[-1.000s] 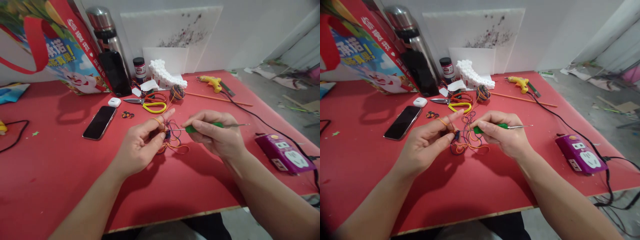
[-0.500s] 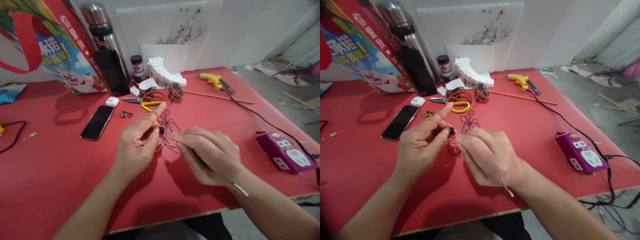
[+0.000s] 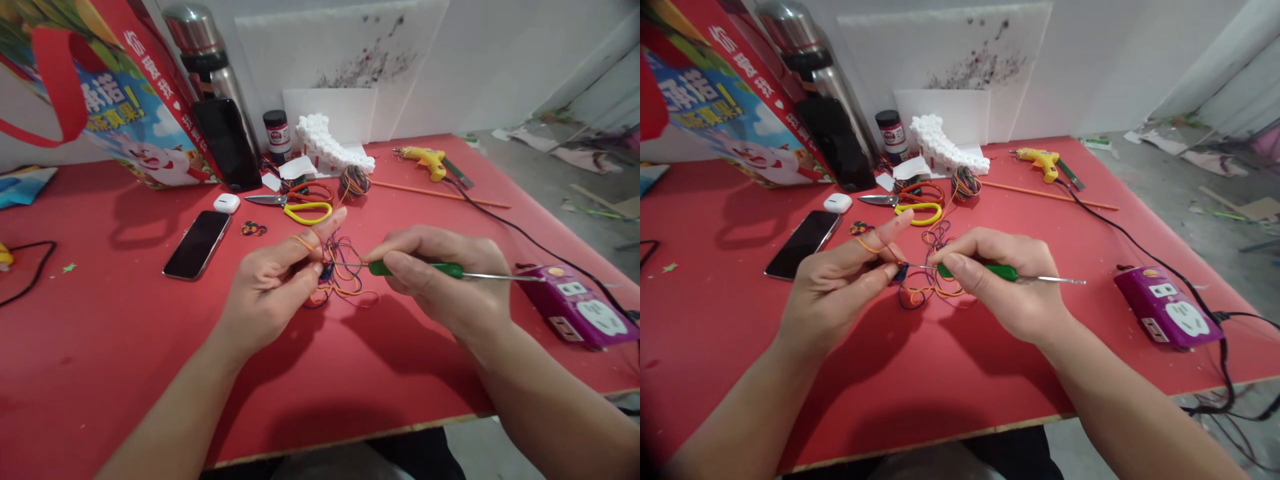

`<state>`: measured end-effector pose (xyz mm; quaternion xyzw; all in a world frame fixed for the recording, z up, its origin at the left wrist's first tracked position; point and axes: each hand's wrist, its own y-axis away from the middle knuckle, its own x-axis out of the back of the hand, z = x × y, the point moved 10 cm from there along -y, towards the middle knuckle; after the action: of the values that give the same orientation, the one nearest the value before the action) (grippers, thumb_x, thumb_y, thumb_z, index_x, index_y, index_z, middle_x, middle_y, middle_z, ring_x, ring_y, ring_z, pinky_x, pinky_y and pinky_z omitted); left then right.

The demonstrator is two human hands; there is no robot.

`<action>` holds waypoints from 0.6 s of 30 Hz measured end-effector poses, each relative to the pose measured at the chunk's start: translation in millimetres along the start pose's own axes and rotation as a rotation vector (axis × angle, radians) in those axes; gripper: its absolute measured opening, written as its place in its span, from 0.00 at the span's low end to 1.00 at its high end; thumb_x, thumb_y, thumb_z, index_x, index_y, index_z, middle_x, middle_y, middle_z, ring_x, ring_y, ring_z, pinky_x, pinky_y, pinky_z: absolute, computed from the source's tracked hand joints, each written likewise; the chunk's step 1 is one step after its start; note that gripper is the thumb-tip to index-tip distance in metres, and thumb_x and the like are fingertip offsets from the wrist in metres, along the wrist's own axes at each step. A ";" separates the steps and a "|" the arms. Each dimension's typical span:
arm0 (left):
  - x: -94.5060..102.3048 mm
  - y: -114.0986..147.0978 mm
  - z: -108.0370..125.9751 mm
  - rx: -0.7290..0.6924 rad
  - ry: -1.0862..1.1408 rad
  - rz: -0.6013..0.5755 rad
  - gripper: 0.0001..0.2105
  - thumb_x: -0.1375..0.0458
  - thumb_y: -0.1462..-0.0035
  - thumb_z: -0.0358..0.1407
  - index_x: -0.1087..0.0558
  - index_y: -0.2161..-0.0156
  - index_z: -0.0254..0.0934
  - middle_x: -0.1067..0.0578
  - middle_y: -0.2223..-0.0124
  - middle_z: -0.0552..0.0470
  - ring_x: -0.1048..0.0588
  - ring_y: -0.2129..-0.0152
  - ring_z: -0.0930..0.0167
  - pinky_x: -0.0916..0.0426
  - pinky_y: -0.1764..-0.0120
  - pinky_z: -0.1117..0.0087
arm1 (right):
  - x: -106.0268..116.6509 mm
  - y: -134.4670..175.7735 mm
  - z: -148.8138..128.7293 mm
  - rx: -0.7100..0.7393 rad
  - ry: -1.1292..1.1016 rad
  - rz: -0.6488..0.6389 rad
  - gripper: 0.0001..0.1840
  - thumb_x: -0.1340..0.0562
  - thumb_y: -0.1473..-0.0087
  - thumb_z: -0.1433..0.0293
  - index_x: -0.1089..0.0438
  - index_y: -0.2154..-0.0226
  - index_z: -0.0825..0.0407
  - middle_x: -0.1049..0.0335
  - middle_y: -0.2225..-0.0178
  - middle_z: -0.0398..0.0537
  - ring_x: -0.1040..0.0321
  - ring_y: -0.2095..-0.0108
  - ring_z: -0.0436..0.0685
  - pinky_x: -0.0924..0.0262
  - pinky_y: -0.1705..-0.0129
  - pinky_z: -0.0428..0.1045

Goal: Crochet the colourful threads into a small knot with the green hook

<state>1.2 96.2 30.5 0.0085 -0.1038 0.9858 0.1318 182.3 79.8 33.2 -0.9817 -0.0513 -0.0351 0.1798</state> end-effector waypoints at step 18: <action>-5.4 3.9 -18.8 0.060 0.251 -0.143 0.19 0.32 0.36 0.33 0.16 0.43 0.56 0.20 0.64 0.52 0.24 0.72 0.74 0.25 0.69 0.74 | -20.9 -8.4 29.3 -0.328 -0.579 -0.066 0.10 0.22 0.48 0.64 0.14 0.70 0.55 0.41 0.84 0.38 0.53 0.84 0.43 0.64 0.82 0.44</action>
<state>5.6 95.0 11.1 -0.1036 -0.0559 0.9699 0.2132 162.1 96.1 7.0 -0.9647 -0.1257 0.2315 -0.0039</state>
